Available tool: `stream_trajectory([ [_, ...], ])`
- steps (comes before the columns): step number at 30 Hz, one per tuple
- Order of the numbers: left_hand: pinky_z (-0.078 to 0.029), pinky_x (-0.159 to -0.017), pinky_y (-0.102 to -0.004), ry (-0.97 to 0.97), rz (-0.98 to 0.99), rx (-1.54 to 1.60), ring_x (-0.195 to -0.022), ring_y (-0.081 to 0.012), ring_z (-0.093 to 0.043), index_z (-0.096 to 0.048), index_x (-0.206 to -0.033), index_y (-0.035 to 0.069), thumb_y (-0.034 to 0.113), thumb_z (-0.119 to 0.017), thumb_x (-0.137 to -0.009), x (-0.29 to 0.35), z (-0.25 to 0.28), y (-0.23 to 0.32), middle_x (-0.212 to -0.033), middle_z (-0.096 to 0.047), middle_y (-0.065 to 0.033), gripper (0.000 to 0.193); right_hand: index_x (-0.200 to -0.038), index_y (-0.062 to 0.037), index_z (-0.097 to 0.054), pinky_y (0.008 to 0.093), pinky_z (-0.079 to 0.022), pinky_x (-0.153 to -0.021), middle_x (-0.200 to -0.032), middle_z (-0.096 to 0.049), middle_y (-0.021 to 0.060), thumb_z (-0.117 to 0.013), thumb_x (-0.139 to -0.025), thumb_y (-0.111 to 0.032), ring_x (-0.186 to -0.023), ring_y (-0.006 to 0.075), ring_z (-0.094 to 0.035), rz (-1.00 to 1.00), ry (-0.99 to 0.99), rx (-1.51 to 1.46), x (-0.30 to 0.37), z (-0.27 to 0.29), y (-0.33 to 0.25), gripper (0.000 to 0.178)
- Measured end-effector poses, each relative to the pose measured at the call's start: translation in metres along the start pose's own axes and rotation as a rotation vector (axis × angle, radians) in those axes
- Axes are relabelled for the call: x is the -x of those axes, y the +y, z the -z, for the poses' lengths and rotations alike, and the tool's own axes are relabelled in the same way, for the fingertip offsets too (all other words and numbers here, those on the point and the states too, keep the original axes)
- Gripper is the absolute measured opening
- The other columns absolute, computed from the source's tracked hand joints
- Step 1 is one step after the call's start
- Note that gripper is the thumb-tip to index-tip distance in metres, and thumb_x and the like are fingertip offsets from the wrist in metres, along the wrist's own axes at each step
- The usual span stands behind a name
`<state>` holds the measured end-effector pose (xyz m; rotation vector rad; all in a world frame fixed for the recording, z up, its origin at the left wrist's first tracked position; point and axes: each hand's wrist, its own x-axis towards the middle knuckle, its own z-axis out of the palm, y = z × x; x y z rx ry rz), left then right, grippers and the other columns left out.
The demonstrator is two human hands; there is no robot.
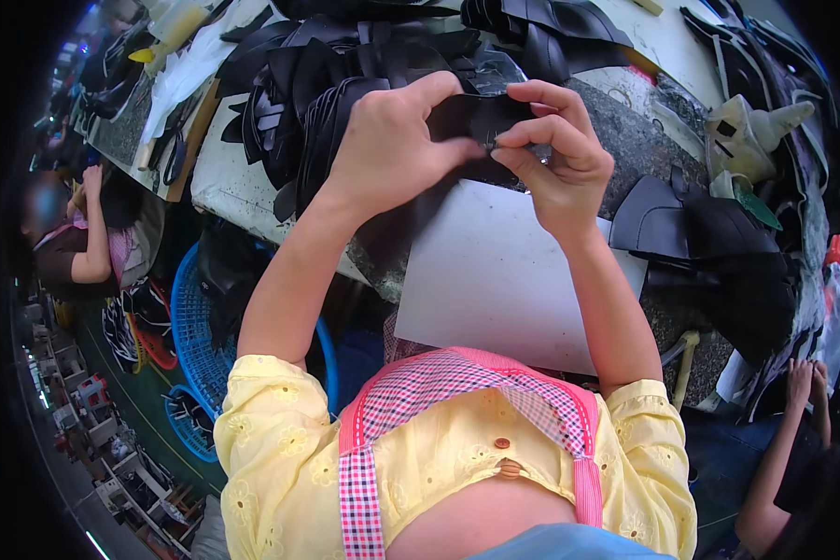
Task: The person attaches metal fasteners onto leather shoe components by hand and places the assembled pieces into a basket.
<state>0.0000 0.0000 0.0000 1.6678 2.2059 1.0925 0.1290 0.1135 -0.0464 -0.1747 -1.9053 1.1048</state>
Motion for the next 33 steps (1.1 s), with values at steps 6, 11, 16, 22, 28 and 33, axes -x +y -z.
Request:
stream_trajectory([
  [6, -0.041, -0.058, -0.0193, -0.239, 0.194, 0.534, -0.064, -0.004, -0.049, -0.056, -0.081, 0.002, 0.006, -0.074, -0.059, 0.005, 0.002, 0.001, -0.07, -0.055, 0.0027, 0.028, -0.071, -0.0016, -0.063, 0.0251, -0.042, -0.077, -0.1, -0.059, 0.0092, -0.069, -0.059, 0.004, -0.091, 0.0152, -0.054, -0.179, -0.061, -0.412, 0.005, 0.005, -0.008, 0.015],
  [11, -0.041, -0.058, -0.0197, -0.276, 0.134, 0.487, -0.063, -0.0042, -0.048, -0.056, -0.081, 0.001, 0.007, -0.074, -0.058, 0.008, -0.003, 0.007, -0.069, -0.055, 0.0022, 0.03, -0.071, -0.0012, -0.062, 0.0249, -0.044, -0.071, -0.09, -0.061, 0.0086, -0.069, -0.059, 0.003, -0.08, 0.0151, -0.057, -0.246, -0.067, -0.325, 0.012, 0.006, -0.013, 0.014],
  [16, -0.041, -0.056, -0.0214, -0.284, 0.114, 0.238, -0.06, -0.0056, -0.046, -0.056, -0.08, 0.0, 0.01, -0.075, -0.056, 0.013, -0.004, 0.012, -0.064, -0.052, 0.0011, 0.032, -0.071, -0.0015, -0.061, 0.0242, -0.045, -0.065, -0.082, -0.061, 0.0072, -0.069, -0.058, 0.004, -0.072, 0.0149, -0.058, -0.145, -0.083, -0.035, 0.013, 0.007, -0.029, 0.016],
  [22, -0.04, -0.055, -0.0226, -0.301, 0.138, 0.275, -0.059, -0.0055, -0.046, -0.056, -0.08, 0.0, 0.015, -0.075, -0.059, 0.019, -0.007, 0.011, -0.063, -0.053, -0.002, 0.032, -0.07, -0.001, -0.06, 0.0244, -0.045, -0.065, -0.079, -0.06, 0.0075, -0.068, -0.058, 0.004, -0.073, 0.015, -0.058, -0.216, -0.107, -0.099, 0.019, 0.011, -0.026, 0.016],
  [28, -0.04, -0.054, -0.0228, -0.304, 0.149, 0.338, -0.059, -0.0045, -0.047, -0.058, -0.081, 0.0, 0.015, -0.075, -0.063, 0.024, -0.009, 0.006, -0.062, -0.055, -0.0041, 0.029, -0.069, 0.0, -0.058, 0.024, -0.044, -0.067, -0.077, -0.06, 0.0078, -0.067, -0.059, 0.006, -0.074, 0.0151, -0.057, -0.282, -0.087, -0.143, 0.025, 0.01, -0.027, 0.015],
  [33, -0.039, -0.05, -0.0234, -0.173, 0.091, 0.339, -0.054, -0.005, -0.045, -0.058, -0.077, 0.0, 0.014, -0.074, -0.063, 0.032, -0.016, 0.01, -0.058, -0.055, -0.0067, 0.025, -0.068, 0.0003, -0.057, 0.0243, -0.044, -0.067, -0.075, -0.06, 0.0077, -0.067, -0.059, 0.006, -0.074, 0.0154, -0.058, -0.242, -0.087, -0.106, 0.032, 0.008, -0.023, 0.014],
])
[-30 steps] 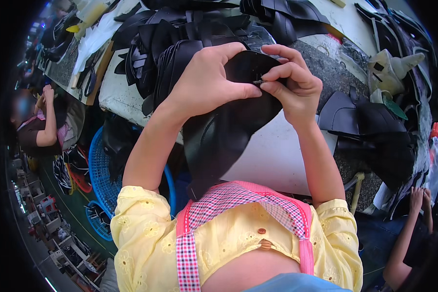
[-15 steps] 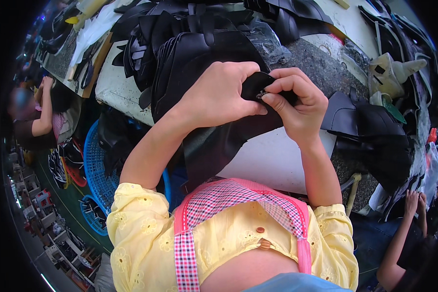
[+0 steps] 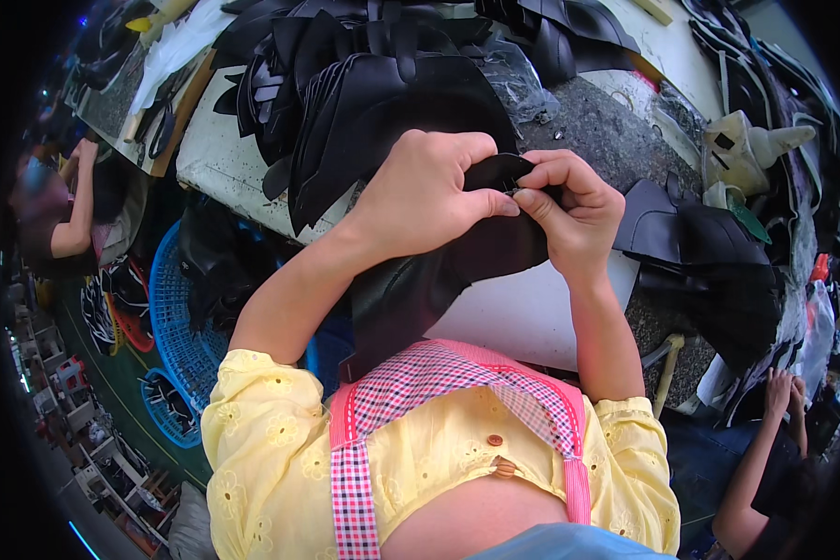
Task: The person attaches metal fasteners onto leather shoe components by hand and places the assembled pieces into a basket.
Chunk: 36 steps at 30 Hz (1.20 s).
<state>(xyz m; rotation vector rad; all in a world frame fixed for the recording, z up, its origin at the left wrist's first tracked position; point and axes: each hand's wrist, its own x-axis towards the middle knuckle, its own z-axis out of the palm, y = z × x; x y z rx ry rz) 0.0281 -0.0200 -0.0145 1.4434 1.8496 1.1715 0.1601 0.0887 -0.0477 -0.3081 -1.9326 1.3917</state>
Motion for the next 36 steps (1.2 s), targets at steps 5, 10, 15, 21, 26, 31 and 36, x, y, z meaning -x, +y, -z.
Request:
stream_trajectory([
  [5, -0.036, -0.043, -0.0256, 0.076, -0.019, -0.205, -0.042, -0.0173, -0.044, -0.057, -0.075, 0.001, 0.013, -0.071, -0.065, 0.004, -0.007, 0.002, -0.054, -0.051, -0.0116, 0.021, -0.067, 0.0, -0.057, 0.0252, -0.044, -0.068, -0.072, -0.059, 0.0072, -0.066, -0.061, 0.004, -0.076, 0.0152, -0.057, -0.064, 0.066, -0.034, 0.006, -0.002, 0.006, 0.012],
  [10, -0.037, -0.045, -0.0261, 0.026, -0.008, -0.189, -0.045, -0.0202, -0.049, -0.059, -0.077, 0.002, 0.013, -0.071, -0.064, 0.009, -0.01, -0.001, -0.057, -0.054, -0.0117, 0.021, -0.068, -0.0005, -0.058, 0.0251, -0.043, -0.069, -0.071, -0.058, 0.005, -0.067, -0.061, 0.002, -0.074, 0.013, -0.055, -0.237, -0.098, -0.198, 0.0, 0.006, 0.007, 0.012],
  [15, -0.04, -0.049, -0.0251, 0.017, 0.068, -0.086, -0.049, -0.0154, -0.052, -0.06, -0.078, 0.002, 0.013, -0.072, -0.064, 0.011, -0.012, -0.006, -0.061, -0.057, -0.0102, 0.021, -0.067, 0.0005, -0.058, 0.0248, -0.042, -0.068, -0.071, -0.057, 0.0038, -0.067, -0.062, 0.001, -0.072, 0.0119, -0.054, -0.309, -0.134, -0.164, 0.004, 0.006, 0.004, 0.01],
  [21, -0.041, -0.051, -0.0246, 0.05, 0.035, -0.083, -0.053, -0.0129, -0.055, -0.059, -0.077, 0.002, 0.01, -0.073, -0.063, 0.015, -0.018, 0.0, -0.062, -0.059, -0.009, 0.022, -0.073, 0.0008, -0.059, 0.0222, -0.042, -0.067, -0.074, -0.057, 0.0031, -0.066, -0.065, 0.002, -0.072, 0.0101, -0.054, -0.336, -0.123, -0.253, 0.013, 0.005, 0.003, 0.011],
  [26, -0.041, -0.052, -0.0272, 0.05, 0.001, 0.085, -0.054, -0.0192, -0.055, -0.055, -0.073, 0.001, 0.004, -0.069, -0.064, 0.024, -0.022, 0.002, -0.066, -0.059, -0.0082, 0.017, -0.076, 0.0025, -0.059, 0.0212, -0.045, -0.065, -0.074, -0.059, 0.0038, -0.063, -0.065, 0.008, -0.072, 0.0095, -0.056, -0.44, -0.074, -0.35, 0.018, 0.009, -0.008, 0.013],
  [31, -0.035, -0.049, -0.029, 0.227, -0.474, -0.352, -0.053, -0.0189, -0.052, -0.053, -0.073, 0.005, -0.002, -0.065, -0.058, 0.032, -0.03, -0.01, -0.067, -0.06, -0.0043, 0.02, -0.07, 0.0012, -0.057, 0.0224, -0.045, -0.061, -0.074, -0.061, 0.0087, -0.064, -0.065, 0.01, -0.066, 0.0129, -0.057, -0.047, 0.07, -0.142, 0.037, 0.001, -0.011, 0.013],
  [36, -0.031, -0.049, -0.0278, 0.301, -0.619, -0.181, -0.05, -0.0166, -0.051, -0.052, -0.073, 0.008, -0.008, -0.059, -0.051, 0.036, -0.039, -0.029, -0.065, -0.059, -0.0021, 0.028, -0.069, -0.0003, -0.055, 0.0229, -0.043, -0.059, -0.072, -0.058, 0.0086, -0.063, -0.064, 0.009, -0.066, 0.0147, -0.056, 0.063, -0.146, -0.064, 0.031, 0.01, -0.022, 0.014],
])
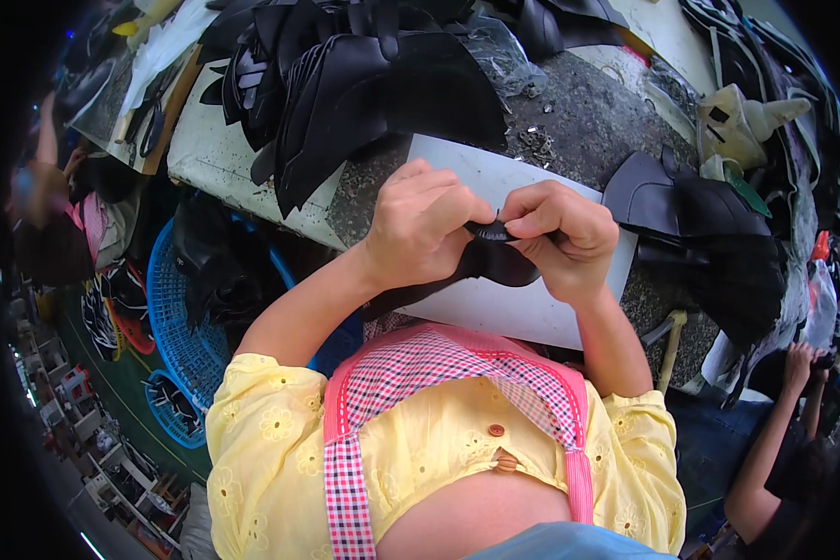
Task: The person attaches metal fasteners onto leather shoe components by hand and places the assembled pieces into a basket.
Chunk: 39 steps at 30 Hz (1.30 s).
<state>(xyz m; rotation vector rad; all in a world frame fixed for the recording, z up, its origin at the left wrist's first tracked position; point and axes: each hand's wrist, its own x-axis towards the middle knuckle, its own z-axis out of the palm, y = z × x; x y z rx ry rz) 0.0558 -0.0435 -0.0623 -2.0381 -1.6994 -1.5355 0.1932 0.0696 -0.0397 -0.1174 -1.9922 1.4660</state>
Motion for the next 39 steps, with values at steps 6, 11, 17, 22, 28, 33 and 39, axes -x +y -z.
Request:
stream_trajectory([
  [6, -0.032, -0.054, -0.0297, -0.031, -0.043, -0.219, -0.05, -0.0164, -0.047, -0.053, -0.067, 0.011, 0.004, -0.062, -0.054, 0.0, 0.008, 0.008, -0.054, -0.048, 0.0014, 0.018, -0.07, -0.0011, -0.05, 0.0243, -0.043, -0.06, -0.074, -0.054, 0.0068, -0.059, -0.062, 0.012, -0.07, 0.0126, -0.053, -0.277, -0.145, -0.188, 0.0, -0.006, 0.005, 0.017],
  [11, -0.037, -0.062, -0.0308, -0.103, 0.329, -0.117, -0.058, -0.0198, -0.054, -0.056, -0.073, 0.008, 0.011, -0.062, -0.071, 0.007, 0.016, 0.009, -0.062, -0.055, -0.0023, 0.007, -0.072, 0.0, -0.05, 0.0226, -0.043, -0.063, -0.073, -0.055, 0.0058, -0.06, -0.063, 0.011, -0.071, 0.0103, -0.053, -0.242, -0.001, -0.201, 0.001, -0.025, 0.03, 0.017],
  [17, -0.03, -0.094, -0.0278, -0.045, 0.65, 0.425, -0.109, -0.0169, -0.046, -0.052, -0.109, 0.003, 0.027, -0.045, -0.089, 0.006, 0.045, -0.028, -0.118, -0.05, -0.0102, 0.032, -0.073, -0.0017, -0.054, 0.0209, -0.045, -0.062, -0.074, -0.058, 0.0042, -0.061, -0.069, 0.007, -0.065, 0.0093, -0.055, -0.548, 0.268, -0.47, -0.006, -0.008, 0.057, 0.012],
  [22, -0.033, -0.092, -0.0306, -0.203, 0.876, 0.64, -0.11, -0.016, -0.044, -0.034, -0.129, 0.011, 0.025, -0.061, -0.08, 0.005, 0.05, -0.019, -0.118, -0.048, -0.0123, 0.058, -0.074, -0.0012, -0.052, 0.0211, -0.045, -0.067, -0.076, -0.058, 0.0058, -0.06, -0.07, 0.008, -0.069, 0.0099, -0.055, -0.464, 0.238, -0.454, -0.011, 0.005, 0.034, 0.013],
  [28, -0.041, -0.085, -0.028, -0.244, 0.68, 0.454, -0.093, -0.0155, -0.056, -0.061, -0.1, 0.0, 0.003, -0.063, -0.063, -0.014, 0.093, 0.005, -0.097, -0.062, -0.0054, 0.037, -0.093, -0.0001, -0.053, 0.0246, -0.04, -0.077, -0.093, -0.057, 0.007, -0.06, -0.077, -0.007, -0.085, 0.0123, -0.053, -0.237, 0.089, -0.253, -0.029, 0.011, 0.026, 0.019],
  [33, -0.04, -0.091, -0.0351, 0.775, 0.708, 0.366, -0.1, -0.0272, -0.053, -0.051, -0.112, -0.003, 0.001, -0.047, -0.071, 0.048, 0.245, 0.041, -0.107, -0.056, -0.0177, 0.042, -0.107, -0.0012, -0.051, 0.0265, -0.039, -0.079, -0.107, -0.053, 0.0073, -0.059, -0.077, -0.015, -0.096, 0.0171, -0.051, -0.197, 0.146, 0.009, -0.055, 0.044, 0.025, 0.035],
  [39, -0.043, -0.084, -0.0312, 1.313, 0.663, 0.241, -0.093, -0.0218, -0.056, -0.053, -0.111, 0.001, 0.001, -0.055, -0.074, 0.153, 0.303, 0.015, -0.103, -0.057, -0.0122, 0.037, -0.078, -0.009, -0.06, 0.0289, -0.038, -0.047, -0.065, -0.054, 0.0028, -0.062, -0.061, -0.009, -0.057, 0.0164, -0.052, 0.459, -0.433, 0.265, -0.035, -0.041, -0.097, 0.017],
])
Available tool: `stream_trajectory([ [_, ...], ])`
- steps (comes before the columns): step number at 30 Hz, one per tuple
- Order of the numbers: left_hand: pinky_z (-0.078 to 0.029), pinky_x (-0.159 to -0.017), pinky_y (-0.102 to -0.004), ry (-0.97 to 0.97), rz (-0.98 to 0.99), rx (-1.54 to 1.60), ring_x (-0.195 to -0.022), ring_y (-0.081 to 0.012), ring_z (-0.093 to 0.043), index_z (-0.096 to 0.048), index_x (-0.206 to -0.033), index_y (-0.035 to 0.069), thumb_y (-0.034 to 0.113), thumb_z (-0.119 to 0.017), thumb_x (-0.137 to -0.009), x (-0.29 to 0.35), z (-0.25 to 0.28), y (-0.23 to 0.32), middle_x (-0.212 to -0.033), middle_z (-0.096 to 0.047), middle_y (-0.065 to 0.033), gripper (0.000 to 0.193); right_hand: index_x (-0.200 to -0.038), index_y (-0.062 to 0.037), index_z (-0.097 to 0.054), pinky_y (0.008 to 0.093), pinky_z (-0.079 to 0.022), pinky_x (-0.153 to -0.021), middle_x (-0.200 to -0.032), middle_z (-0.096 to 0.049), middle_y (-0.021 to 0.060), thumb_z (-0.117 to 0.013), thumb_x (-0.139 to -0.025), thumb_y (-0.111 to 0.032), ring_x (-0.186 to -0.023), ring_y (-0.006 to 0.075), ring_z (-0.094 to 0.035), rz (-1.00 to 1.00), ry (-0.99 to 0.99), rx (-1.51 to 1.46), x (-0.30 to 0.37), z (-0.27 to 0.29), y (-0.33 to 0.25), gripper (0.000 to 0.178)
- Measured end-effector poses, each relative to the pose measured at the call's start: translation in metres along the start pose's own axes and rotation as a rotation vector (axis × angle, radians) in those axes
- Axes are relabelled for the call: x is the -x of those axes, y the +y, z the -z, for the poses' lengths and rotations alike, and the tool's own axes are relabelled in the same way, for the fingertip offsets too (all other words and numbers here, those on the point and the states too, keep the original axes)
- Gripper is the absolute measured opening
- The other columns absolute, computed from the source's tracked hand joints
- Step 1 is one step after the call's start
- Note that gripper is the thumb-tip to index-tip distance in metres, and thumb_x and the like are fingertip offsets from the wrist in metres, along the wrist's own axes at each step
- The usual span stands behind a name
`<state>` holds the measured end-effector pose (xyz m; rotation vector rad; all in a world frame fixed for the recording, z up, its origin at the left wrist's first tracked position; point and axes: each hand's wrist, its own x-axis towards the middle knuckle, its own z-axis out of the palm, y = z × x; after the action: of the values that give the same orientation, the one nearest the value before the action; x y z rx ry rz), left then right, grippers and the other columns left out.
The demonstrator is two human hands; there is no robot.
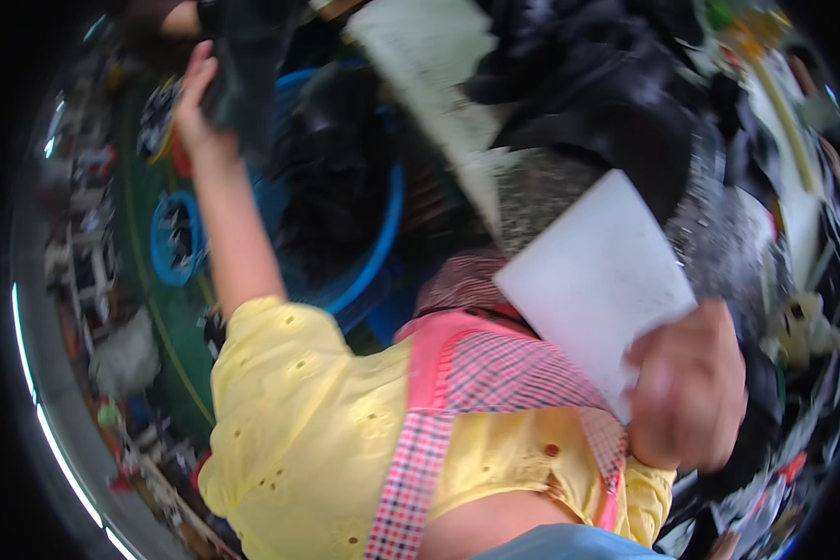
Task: The person attaches metal fasteners onto leather shoe components by hand and places the assembled pieces into a basket.
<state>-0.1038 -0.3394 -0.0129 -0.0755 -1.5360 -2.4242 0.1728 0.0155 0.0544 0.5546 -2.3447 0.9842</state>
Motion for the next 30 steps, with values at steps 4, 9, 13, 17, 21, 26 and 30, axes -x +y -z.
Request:
stream_trajectory([
  [4, -0.045, -0.083, -0.0366, 0.084, 0.035, 0.082, -0.095, -0.0275, -0.056, -0.053, -0.106, -0.001, 0.004, -0.05, -0.08, -0.018, 0.072, -0.023, -0.103, -0.057, -0.0157, 0.026, -0.082, -0.01, -0.051, 0.0299, -0.03, -0.042, -0.064, -0.051, 0.0047, -0.061, -0.068, -0.008, -0.05, 0.0191, -0.047, 0.041, -0.02, -0.293, -0.009, -0.017, -0.027, 0.018],
  [9, -0.044, -0.083, -0.0448, -0.056, 0.188, 0.125, -0.096, -0.0318, -0.054, -0.051, -0.103, 0.0, 0.007, -0.049, -0.081, -0.008, 0.124, -0.019, -0.103, -0.056, -0.0179, 0.023, -0.088, -0.0099, -0.064, 0.0192, -0.043, -0.048, -0.063, -0.057, 0.0011, -0.059, -0.078, -0.024, -0.06, 0.0124, -0.057, 0.586, 0.003, -0.155, -0.034, -0.032, -0.008, 0.017],
  [13, -0.045, -0.082, -0.0431, 0.099, 0.318, 0.116, -0.092, -0.0269, -0.057, -0.056, -0.096, 0.002, 0.007, -0.057, -0.076, -0.023, 0.12, -0.07, -0.099, -0.059, -0.0126, 0.021, -0.101, -0.01, -0.056, 0.0188, -0.042, -0.056, -0.078, -0.053, -0.0042, -0.049, -0.086, -0.018, -0.073, 0.009, -0.056, 0.695, -0.135, 0.273, -0.008, 0.02, -0.019, 0.019],
  [17, -0.041, -0.083, -0.0316, -0.122, 0.303, -1.216, -0.092, -0.0212, -0.057, -0.059, -0.106, 0.005, 0.023, -0.07, -0.067, 0.021, 0.172, -0.116, -0.098, -0.062, -0.0067, 0.044, -0.083, -0.0075, -0.055, 0.0247, -0.036, -0.047, -0.064, -0.05, 0.0014, -0.059, -0.069, -0.01, -0.057, 0.0147, -0.051, 0.409, 0.198, -0.033, 0.007, -0.017, 0.004, 0.016],
  [21, -0.035, -0.088, -0.0403, -0.388, 0.122, -2.047, -0.097, -0.0307, -0.054, -0.059, -0.107, 0.016, 0.039, -0.065, -0.068, 0.03, 0.122, -0.108, -0.101, -0.059, -0.0179, 0.046, -0.07, -0.0045, -0.06, 0.0295, -0.036, -0.043, -0.058, -0.052, 0.0055, -0.059, -0.059, 0.007, -0.048, 0.0186, -0.048, -0.005, 0.103, 0.187, 0.014, -0.025, 0.049, 0.016],
  [26, -0.04, -0.085, -0.0366, -0.329, -0.698, -1.478, -0.094, -0.0297, -0.054, -0.06, -0.102, 0.009, 0.021, -0.063, -0.076, 0.069, -0.066, -0.071, -0.108, -0.057, -0.0114, 0.029, -0.084, -0.0014, -0.062, 0.0199, -0.043, -0.058, -0.067, -0.06, 0.0046, -0.055, -0.078, -0.001, -0.059, 0.0084, -0.055, -0.683, 0.323, 0.217, 0.07, -0.015, 0.163, 0.009],
  [30, -0.04, -0.088, -0.0357, -1.235, -0.733, -0.713, -0.102, -0.0284, -0.051, -0.06, -0.099, 0.006, 0.003, -0.065, -0.066, 0.156, -0.208, -0.068, -0.109, -0.056, -0.0115, 0.034, -0.086, -0.0027, -0.062, 0.0182, -0.041, -0.057, -0.065, -0.059, 0.0026, -0.056, -0.079, -0.005, -0.059, 0.0054, -0.053, -0.757, 0.632, 0.146, 0.106, 0.016, 0.189, 0.009],
])
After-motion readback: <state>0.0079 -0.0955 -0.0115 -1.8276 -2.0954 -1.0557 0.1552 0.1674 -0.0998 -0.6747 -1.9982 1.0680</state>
